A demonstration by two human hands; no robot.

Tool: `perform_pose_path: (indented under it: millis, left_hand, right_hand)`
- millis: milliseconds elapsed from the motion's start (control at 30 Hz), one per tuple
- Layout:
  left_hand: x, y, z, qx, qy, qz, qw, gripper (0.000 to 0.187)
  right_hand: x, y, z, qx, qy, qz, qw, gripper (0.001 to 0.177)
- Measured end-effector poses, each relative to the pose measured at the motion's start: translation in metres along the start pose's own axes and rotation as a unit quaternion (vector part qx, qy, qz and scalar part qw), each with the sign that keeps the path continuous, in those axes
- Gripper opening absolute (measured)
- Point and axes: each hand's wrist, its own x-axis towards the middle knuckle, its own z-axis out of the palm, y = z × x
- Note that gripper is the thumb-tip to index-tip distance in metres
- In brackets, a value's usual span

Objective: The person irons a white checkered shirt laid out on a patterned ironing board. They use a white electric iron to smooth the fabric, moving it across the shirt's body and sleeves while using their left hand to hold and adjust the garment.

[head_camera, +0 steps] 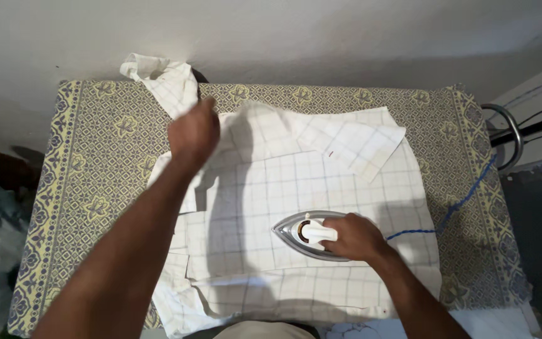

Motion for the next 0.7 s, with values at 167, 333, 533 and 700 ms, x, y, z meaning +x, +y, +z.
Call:
perform_pose_path:
  millis: [167, 333, 533, 700]
  left_hand:
    - [-0.142, -0.008, 0.018, -0.079, -0.064, 0.170, 0.980, 0.004]
    - [-0.274, -0.011, 0.006, -0.123, -0.109, 0.232, 0.959, 0.038]
    - [-0.323, -0.010, 0.000, -0.044, -0.189, 0.189, 0.962, 0.035]
    - [-0.321, -0.013, 0.004, 0.028, -0.235, 0.172, 0.956, 0.022]
  right_hand:
    - [0.022, -0.016, -0.002, -0.041, 0.033, 0.036, 0.998, 0.030]
    - [0.066, -0.033, -0.017, -0.014, 0.078, 0.103, 0.992, 0.034]
    - [0.120, -0.034, -0.045, 0.018, 0.107, 0.038, 0.993, 0.030]
    - [0.121, -0.038, -0.041, 0.027, 0.014, -0.008, 0.999, 0.033]
